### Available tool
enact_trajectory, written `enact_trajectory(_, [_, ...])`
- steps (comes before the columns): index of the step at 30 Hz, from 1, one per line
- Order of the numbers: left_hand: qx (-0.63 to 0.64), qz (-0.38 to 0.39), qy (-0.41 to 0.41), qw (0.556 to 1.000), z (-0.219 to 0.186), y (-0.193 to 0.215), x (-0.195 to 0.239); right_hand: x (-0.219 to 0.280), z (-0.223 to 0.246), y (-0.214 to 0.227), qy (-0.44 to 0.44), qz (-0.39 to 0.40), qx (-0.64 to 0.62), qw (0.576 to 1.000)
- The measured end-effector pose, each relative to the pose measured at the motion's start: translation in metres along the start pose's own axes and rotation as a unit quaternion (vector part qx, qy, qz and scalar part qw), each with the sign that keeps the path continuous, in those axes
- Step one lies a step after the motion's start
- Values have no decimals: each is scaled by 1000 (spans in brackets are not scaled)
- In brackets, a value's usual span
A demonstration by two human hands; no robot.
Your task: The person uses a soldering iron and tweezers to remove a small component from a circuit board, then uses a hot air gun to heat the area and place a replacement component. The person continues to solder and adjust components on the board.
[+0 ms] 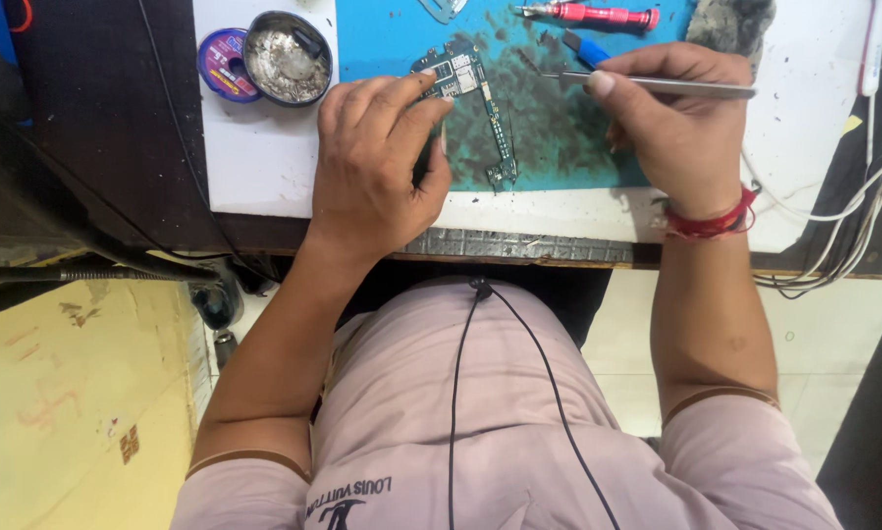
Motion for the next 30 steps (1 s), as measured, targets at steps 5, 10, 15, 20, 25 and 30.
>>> enact_trajectory(5, [10,12,1,1000,0,0,0,7,-19,3,-125,-29,-144,981])
enact_trajectory(10, [9,16,-1,1000,0,-1,0,13,-19,6,-138,-52,-102,984])
enact_trajectory(15, [-9,6,4,1000,0,-1,2,23,-19,11,-129,-64,-71,987])
enact_trajectory(20, [-39,10,40,998,4,-2,3,39,-25,15,-48,-83,-73,993])
enact_trajectory(25, [-42,18,28,999,8,-4,-7,57,-34,14,12,-152,-42,987])
enact_trajectory(30, [-48,35,15,998,9,-7,-20,64,-40,18,66,-208,-38,975])
Point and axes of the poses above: each hand's wrist, its own x-axis away from the middle knuckle, its own y-axis out of the back of the hand, z = x × y, the point moved 7 cm from there along -x, towards the middle knuckle, and after that the axes turned 7 degrees about -y, right-handed, at the moved point
